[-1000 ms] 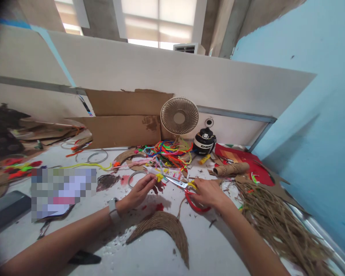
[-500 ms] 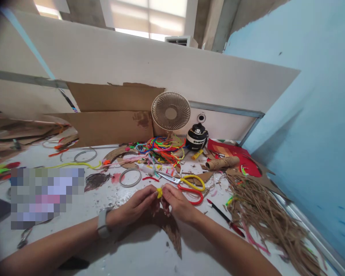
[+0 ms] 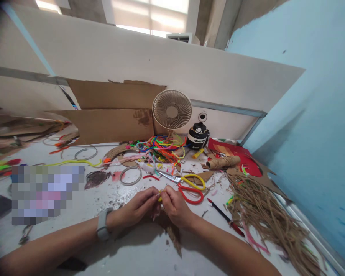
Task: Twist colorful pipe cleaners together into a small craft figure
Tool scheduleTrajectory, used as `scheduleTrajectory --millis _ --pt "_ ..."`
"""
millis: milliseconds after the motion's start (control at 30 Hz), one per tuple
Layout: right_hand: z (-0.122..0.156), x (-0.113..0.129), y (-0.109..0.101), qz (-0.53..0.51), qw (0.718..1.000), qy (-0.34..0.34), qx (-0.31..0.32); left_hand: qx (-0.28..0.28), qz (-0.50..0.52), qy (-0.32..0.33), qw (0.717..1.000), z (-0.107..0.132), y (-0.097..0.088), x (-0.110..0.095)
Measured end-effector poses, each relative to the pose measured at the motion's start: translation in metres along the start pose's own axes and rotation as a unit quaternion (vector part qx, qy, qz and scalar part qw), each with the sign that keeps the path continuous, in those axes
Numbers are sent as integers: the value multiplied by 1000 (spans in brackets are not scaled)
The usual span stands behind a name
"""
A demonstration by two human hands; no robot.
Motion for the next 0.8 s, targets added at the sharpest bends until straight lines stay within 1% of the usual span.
scheduleTrajectory --millis 67,133,267,333,367,433,500,567,667,800 --pt "1 2 -1 7 1000 -6 -5 2 9 -2 1000 0 0 1" --pt "0 1 -2 -8 1000 3 0 -4 19 -2 1000 0 -1 2" --pt "-4 -5 -8 -69 997 32 4 -11 102 -8 995 -2 -3 4" --pt "-6 -5 -13 -68 997 24 -3 -11 129 -6 992 -3 -4 3" --pt "-6 -5 -15 -44 999 11 -4 -11 132 -6 991 -4 -5 3" --pt "-7 0 -18 42 998 -40 4 -1 133 -8 991 -3 -5 3" --pt "-6 5 -17 144 984 -101 17 16 146 -14 989 -2 -3 4" --pt "-5 8 -15 222 964 -146 33 23 162 -20 986 -1 -2 6" --pt "-4 9 -13 282 942 -176 40 24 160 -21 987 -1 -1 7" --pt "-4 7 -14 322 922 -215 13 22 138 -15 990 -1 -1 6"
Point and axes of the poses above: each hand's wrist, its own z-axis away from the middle knuckle, its own y-axis out of the palm, x = y × z, the point moved 5 cm from there along -z, towards the middle knuckle, and after that the axes turned 5 degrees about y, right-handed, at the moved point
